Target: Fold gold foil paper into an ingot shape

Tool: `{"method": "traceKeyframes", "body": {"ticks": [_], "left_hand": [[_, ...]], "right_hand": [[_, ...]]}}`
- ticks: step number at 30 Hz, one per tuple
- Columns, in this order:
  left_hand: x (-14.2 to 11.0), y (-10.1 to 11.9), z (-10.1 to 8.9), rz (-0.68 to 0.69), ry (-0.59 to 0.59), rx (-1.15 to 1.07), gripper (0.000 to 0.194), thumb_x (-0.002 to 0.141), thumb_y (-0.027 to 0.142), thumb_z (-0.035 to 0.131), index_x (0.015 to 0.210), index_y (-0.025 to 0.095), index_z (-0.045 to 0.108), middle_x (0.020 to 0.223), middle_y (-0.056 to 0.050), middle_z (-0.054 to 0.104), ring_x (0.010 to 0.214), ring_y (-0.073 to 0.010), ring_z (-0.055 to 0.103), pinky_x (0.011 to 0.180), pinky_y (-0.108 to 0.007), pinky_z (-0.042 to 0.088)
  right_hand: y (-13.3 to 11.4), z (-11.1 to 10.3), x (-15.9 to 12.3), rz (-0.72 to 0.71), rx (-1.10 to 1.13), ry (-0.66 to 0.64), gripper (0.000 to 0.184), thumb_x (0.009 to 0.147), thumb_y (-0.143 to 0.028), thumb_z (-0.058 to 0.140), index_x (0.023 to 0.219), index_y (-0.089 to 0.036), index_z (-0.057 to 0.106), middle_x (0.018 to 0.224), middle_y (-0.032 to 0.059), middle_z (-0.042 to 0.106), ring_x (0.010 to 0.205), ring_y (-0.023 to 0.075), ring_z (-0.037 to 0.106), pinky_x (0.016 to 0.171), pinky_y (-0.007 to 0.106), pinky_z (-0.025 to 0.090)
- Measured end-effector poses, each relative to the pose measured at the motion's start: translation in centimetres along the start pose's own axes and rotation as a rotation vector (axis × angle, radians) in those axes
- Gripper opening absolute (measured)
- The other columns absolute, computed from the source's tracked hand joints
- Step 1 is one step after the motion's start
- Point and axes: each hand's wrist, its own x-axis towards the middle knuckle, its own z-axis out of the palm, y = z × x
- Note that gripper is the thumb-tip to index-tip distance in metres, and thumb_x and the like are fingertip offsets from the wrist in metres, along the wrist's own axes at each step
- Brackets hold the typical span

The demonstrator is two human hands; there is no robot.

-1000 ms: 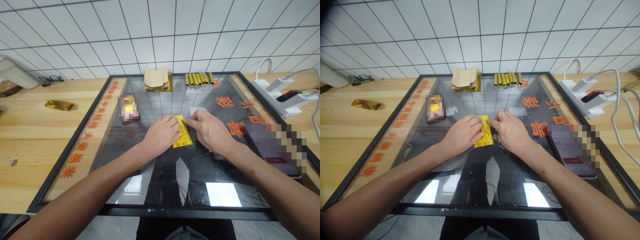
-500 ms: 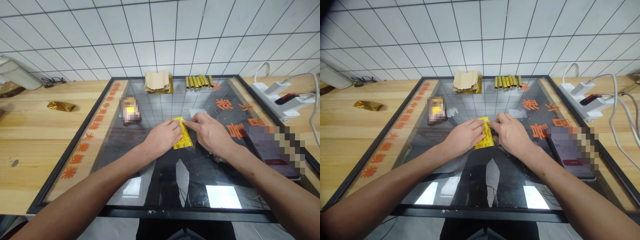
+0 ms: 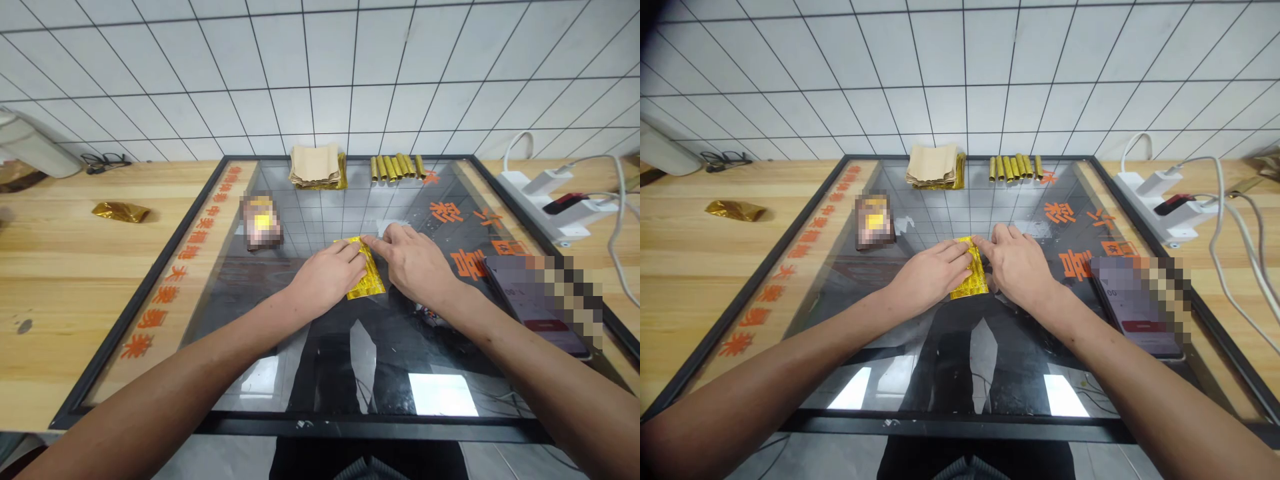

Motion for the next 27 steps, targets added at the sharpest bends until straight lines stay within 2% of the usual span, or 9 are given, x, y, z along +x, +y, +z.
{"method": "traceKeyframes", "body": {"ticks": [4, 11, 15, 19, 22, 27], "left_hand": [[-0.1, 0.0, 0.3, 0.019, 0.039, 0.013, 0.031, 0.116, 0.027, 0.042, 0.112, 0.014, 0.071, 0.126, -0.013, 0.073, 0.126, -0.027, 0.065, 0.107, -0.043, 0.055], [-0.1, 0.0, 0.4, 0.026, 0.033, 0.047, 0.031, 0.116, 0.027, 0.042, 0.113, 0.015, 0.07, 0.127, -0.012, 0.073, 0.13, -0.0266, 0.063, 0.109, -0.042, 0.053], [-0.2, 0.0, 0.4, 0.033, 0.053, 0.062, 0.027, 0.115, 0.027, 0.046, 0.11, 0.016, 0.07, 0.128, -0.011, 0.072, 0.128, -0.0257, 0.064, 0.109, -0.041, 0.053], [-0.2, 0.0, 0.4, 0.021, 0.051, 0.052, 0.031, 0.117, 0.026, 0.041, 0.113, 0.014, 0.07, 0.127, -0.011, 0.073, 0.127, -0.0255, 0.065, 0.108, -0.041, 0.053], [-0.1, 0.0, 0.4, 0.004, 0.028, 0.04, 0.032, 0.117, 0.027, 0.041, 0.114, 0.014, 0.07, 0.125, -0.012, 0.073, 0.129, -0.0261, 0.064, 0.109, -0.041, 0.053], [-0.2, 0.0, 0.4, 0.024, 0.054, 0.044, 0.027, 0.115, 0.025, 0.046, 0.108, 0.015, 0.071, 0.127, -0.012, 0.072, 0.127, -0.0263, 0.064, 0.107, -0.042, 0.053]], "right_hand": [[-0.3, -0.3, 0.1, 0.023, -0.006, -0.011, 0.053, 0.103, -0.014, 0.048, 0.152, -0.025, 0.065, 0.115, 0.0152, 0.065, 0.097, 0.0287, 0.054, 0.075, 0.038, 0.036], [-0.8, -0.8, 0.2, 0.069, 0.032, -0.028, 0.055, 0.103, -0.012, 0.045, 0.152, -0.026, 0.065, 0.116, 0.0142, 0.065, 0.1, 0.029, 0.056, 0.077, 0.04, 0.036], [-0.7, -0.4, 0.2, 0.078, 0.049, -0.001, 0.054, 0.103, -0.013, 0.048, 0.152, -0.026, 0.065, 0.117, 0.0139, 0.065, 0.1, 0.028, 0.056, 0.078, 0.039, 0.037], [-0.4, 0.3, 0.1, 0.089, 0.065, 0.029, 0.052, 0.1, -0.014, 0.05, 0.149, -0.022, 0.066, 0.117, 0.0144, 0.066, 0.099, 0.0279, 0.056, 0.076, 0.039, 0.036], [-0.3, 0.5, 0.2, 0.078, 0.063, 0.045, 0.056, 0.099, -0.014, 0.051, 0.153, -0.022, 0.062, 0.118, 0.0146, 0.065, 0.099, 0.0283, 0.055, 0.077, 0.039, 0.037], [-0.6, -0.2, 0.3, 0.059, 0.011, -0.003, 0.056, 0.101, -0.014, 0.048, 0.154, -0.026, 0.064, 0.116, 0.0149, 0.063, 0.097, 0.029, 0.055, 0.076, 0.04, 0.036]]}}
